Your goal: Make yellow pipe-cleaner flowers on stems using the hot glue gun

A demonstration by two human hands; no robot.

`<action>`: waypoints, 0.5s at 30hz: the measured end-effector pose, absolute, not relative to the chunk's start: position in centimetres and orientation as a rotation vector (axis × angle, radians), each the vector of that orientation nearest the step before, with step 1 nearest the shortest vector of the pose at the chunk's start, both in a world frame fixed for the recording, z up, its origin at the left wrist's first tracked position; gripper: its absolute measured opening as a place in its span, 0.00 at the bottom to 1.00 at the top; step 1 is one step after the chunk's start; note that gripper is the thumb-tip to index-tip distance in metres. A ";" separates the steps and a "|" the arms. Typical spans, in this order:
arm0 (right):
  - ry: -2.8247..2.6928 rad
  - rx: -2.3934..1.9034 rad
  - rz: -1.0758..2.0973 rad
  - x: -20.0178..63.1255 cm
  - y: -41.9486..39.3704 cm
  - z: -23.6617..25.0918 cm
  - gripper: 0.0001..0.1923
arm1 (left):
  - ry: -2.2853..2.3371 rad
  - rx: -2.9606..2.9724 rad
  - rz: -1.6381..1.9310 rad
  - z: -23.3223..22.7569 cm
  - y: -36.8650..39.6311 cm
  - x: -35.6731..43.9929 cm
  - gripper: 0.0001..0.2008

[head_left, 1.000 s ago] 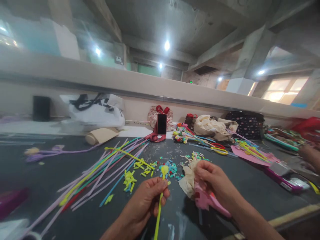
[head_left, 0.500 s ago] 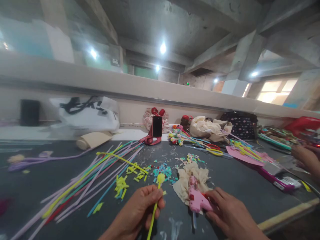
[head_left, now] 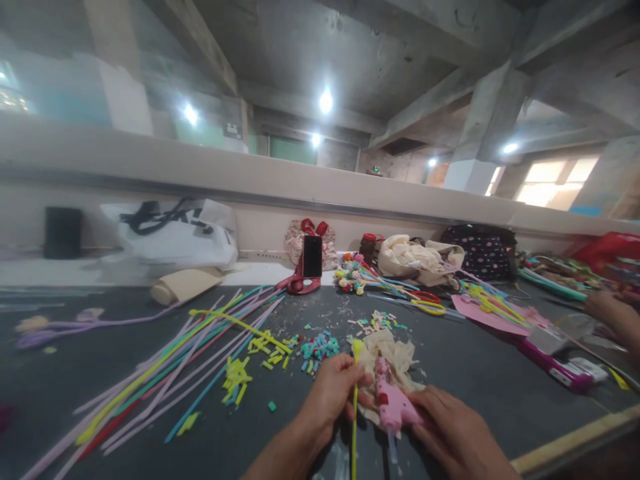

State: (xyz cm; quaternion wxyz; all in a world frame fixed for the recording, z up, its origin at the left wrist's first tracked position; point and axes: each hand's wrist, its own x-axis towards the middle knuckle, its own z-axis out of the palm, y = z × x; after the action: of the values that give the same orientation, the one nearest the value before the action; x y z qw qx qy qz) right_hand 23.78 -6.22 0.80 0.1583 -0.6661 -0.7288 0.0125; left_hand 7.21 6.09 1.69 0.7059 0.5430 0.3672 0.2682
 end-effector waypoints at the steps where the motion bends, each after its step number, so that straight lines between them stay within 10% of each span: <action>1: -2.046 -1.887 0.073 23.8 -6.3 0.9 0.11 | 0.828 1.223 0.589 1.4 6.1 7.4 0.05; 15: -0.586 -1.272 0.892 28.3 -8.1 2.6 0.17 | 0.884 1.324 0.562 1.2 5.6 7.5 0.06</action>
State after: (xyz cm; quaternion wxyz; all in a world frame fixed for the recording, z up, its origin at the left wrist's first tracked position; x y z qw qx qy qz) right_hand 28.30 -8.07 2.63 0.6748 -0.5653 -0.2606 0.3963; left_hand 7.54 5.58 1.20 0.6645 0.5860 0.3913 0.2487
